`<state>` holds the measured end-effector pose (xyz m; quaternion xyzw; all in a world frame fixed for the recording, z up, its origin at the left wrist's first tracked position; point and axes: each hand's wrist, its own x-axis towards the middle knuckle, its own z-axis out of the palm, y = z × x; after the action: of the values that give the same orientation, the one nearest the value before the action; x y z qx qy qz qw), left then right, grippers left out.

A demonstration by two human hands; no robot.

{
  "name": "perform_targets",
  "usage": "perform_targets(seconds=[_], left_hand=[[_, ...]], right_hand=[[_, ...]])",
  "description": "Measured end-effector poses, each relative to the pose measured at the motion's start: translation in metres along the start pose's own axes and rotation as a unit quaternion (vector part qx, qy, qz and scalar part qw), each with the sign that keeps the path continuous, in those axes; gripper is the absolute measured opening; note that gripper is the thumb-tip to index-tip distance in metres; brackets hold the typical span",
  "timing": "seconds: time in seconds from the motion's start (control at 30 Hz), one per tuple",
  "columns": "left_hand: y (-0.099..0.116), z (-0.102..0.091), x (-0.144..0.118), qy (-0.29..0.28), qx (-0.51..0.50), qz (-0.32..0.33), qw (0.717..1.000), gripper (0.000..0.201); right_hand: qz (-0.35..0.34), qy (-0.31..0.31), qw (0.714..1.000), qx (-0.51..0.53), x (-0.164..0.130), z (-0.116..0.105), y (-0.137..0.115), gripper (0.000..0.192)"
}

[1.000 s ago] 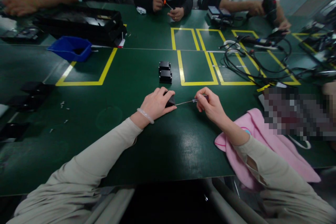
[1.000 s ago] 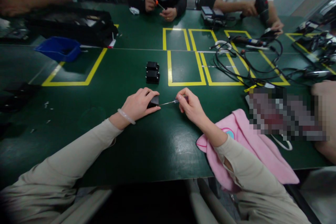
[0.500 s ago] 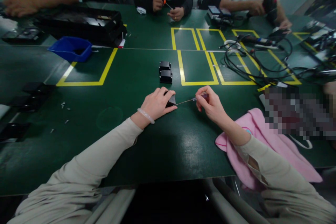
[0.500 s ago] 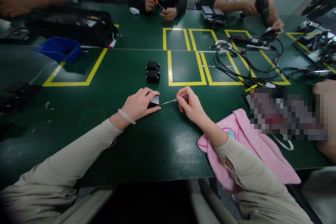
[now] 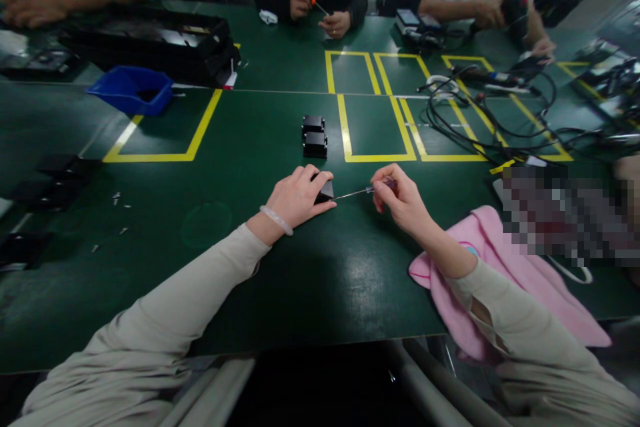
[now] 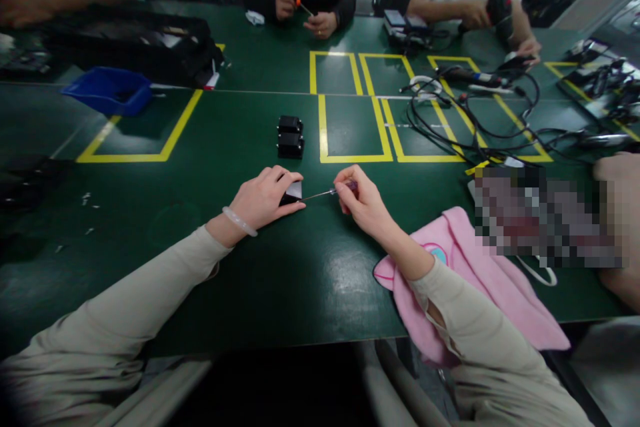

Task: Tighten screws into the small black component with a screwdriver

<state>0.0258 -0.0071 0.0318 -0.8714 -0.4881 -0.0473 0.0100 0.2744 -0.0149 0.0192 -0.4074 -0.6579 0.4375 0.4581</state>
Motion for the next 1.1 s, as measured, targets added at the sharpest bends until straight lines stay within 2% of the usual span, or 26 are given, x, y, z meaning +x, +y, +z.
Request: perform_targets(seconds=[0.2,0.47,0.6,0.73,0.9,1.1], left_hand=[[-0.0008,0.0005,0.0003,0.004,-0.003,0.003,1.0,0.053],[-0.0006,0.0,0.0003,-0.002,-0.008,-0.001,1.0,0.053],[-0.001,0.0011,0.0,0.001,-0.006,0.002,1.0,0.052],[-0.0012,0.002,-0.0003,0.005,-0.002,0.003,1.0,0.052],[-0.0012,0.0014,-0.0002,0.003,-0.003,0.002,1.0,0.053],[-0.0007,0.0003,0.0002,-0.001,-0.004,0.002,1.0,0.053]], right_hand=[[-0.007,-0.006,1.0,-0.025,-0.002,-0.0011,-0.0016,0.03],[0.001,-0.014,1.0,-0.019,-0.0005,-0.0014,-0.0031,0.038],[0.0,-0.014,1.0,0.013,-0.0002,-0.0015,-0.0012,0.036],[0.001,-0.005,1.0,-0.017,-0.0004,-0.0017,0.0004,0.032],[0.004,-0.009,1.0,-0.002,0.0001,-0.0012,-0.0006,0.027],[0.001,0.0,1.0,-0.009,0.0002,-0.0018,0.0021,0.034]])
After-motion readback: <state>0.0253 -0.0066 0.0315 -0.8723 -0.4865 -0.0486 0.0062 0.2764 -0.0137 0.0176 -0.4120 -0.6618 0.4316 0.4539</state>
